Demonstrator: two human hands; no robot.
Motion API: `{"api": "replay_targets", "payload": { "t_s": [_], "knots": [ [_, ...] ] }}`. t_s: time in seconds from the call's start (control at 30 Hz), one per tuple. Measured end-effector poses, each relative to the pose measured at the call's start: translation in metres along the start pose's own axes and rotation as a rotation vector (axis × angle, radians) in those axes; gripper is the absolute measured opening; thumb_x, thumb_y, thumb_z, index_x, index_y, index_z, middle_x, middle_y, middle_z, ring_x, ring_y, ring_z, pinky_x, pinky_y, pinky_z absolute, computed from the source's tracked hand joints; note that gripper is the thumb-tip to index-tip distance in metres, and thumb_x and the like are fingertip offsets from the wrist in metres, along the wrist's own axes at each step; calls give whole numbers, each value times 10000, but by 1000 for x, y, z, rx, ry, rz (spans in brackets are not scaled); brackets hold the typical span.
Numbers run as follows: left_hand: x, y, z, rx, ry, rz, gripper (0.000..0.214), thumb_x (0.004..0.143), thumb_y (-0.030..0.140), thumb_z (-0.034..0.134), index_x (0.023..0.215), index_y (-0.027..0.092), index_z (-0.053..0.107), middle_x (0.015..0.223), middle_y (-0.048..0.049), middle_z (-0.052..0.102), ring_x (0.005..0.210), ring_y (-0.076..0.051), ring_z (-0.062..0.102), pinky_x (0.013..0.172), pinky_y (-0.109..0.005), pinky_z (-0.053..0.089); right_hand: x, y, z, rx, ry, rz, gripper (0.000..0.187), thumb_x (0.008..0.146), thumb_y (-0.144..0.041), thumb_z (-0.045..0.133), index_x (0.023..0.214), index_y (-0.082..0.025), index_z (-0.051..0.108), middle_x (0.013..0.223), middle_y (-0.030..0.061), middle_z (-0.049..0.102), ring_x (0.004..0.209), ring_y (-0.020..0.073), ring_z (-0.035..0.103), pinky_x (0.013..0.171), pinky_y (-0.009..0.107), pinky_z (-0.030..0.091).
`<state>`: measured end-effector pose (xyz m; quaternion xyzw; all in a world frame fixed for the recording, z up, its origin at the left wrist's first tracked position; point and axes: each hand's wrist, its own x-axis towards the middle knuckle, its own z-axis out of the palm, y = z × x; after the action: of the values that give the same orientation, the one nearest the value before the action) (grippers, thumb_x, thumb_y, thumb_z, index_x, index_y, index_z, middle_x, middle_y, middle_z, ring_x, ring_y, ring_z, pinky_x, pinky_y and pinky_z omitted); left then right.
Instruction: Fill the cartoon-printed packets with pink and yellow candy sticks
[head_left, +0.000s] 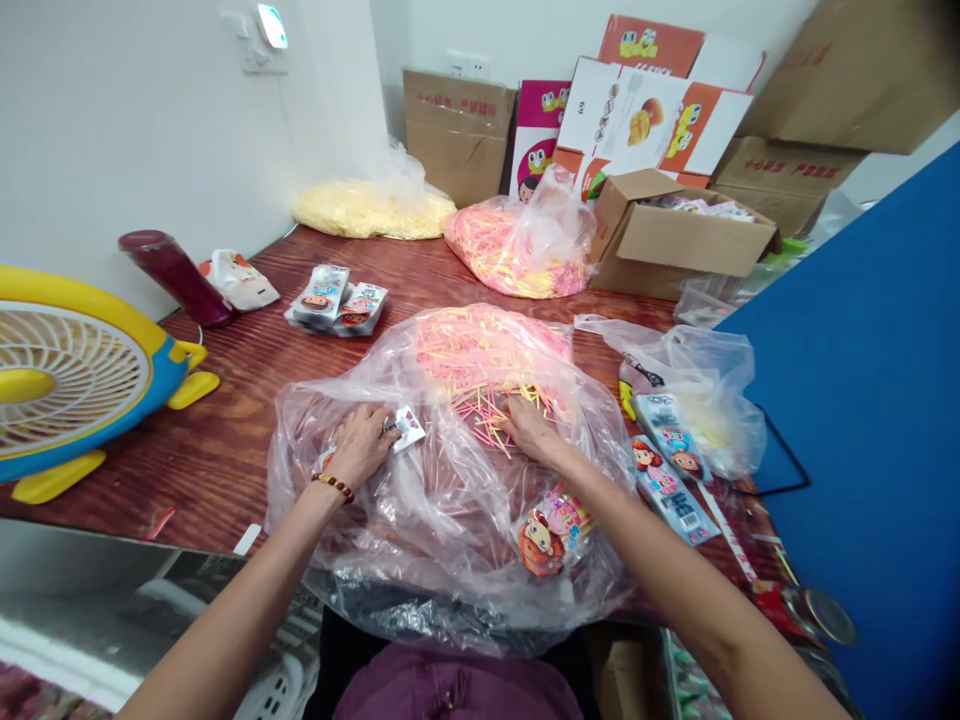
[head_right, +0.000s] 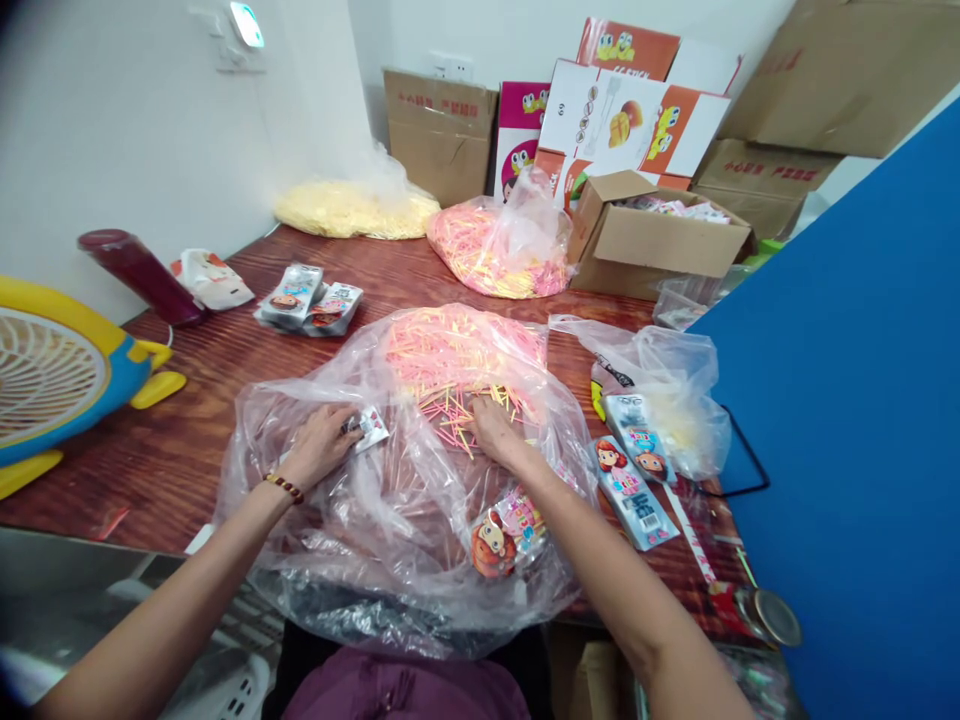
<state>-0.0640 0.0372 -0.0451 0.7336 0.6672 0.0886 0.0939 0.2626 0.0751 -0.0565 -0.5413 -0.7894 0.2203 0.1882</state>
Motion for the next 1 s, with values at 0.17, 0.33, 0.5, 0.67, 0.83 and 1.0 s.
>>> {"api": "replay_targets", "payload": {
  "t_s": [0.17,0.33,0.5,0.67,0.83,1.0],
  "knots": [
    [-1,-4,3,-19,36,-10,429,907,400,501,1274,188,567,1162,-148,602,1087,-321,548,893,-422,423,-3,-7,-9,-182,-99,-4,264,872,-267,560,1087,-114,561,1146,152,584,1036,230,532,906,339,415],
    [2,-6,4,-57,47,-20,410,872,411,555,1223,208,613,1152,-145,614,1088,-331,545,905,-434,417,7,-17,-9,-319,-221,56,224,821,-169,556,1022,-85,605,1103,211,620,1040,283,577,903,376,425],
    [1,-5,2,-110,60,10,373,872,388,547,1187,205,628,1135,-130,602,1040,-301,558,890,-407,429,12,-22,-5,-213,-230,37,204,860,-102,459,995,-111,612,1036,189,656,969,251,591,887,357,430],
    [-1,-6,3,-137,89,43,339,877,363,546,1164,195,610,1124,-113,598,1046,-279,554,895,-392,430,7,-6,-11,5,-176,28,156,918,-229,437,955,-163,573,906,60,646,784,172,559,769,299,454],
    [0,-7,3,-149,131,59,314,856,333,574,1128,177,587,1098,-112,581,1015,-270,559,865,-380,439,3,2,-16,234,-80,36,216,911,-330,443,794,-183,550,817,15,614,760,160,538,708,279,444],
    [6,-8,2,-189,117,53,195,817,299,605,974,185,579,990,-87,629,959,-268,580,834,-385,437,-2,-11,-12,533,-25,20,259,871,-423,498,785,-192,574,748,-4,616,704,146,545,663,263,440]
  ]
}}
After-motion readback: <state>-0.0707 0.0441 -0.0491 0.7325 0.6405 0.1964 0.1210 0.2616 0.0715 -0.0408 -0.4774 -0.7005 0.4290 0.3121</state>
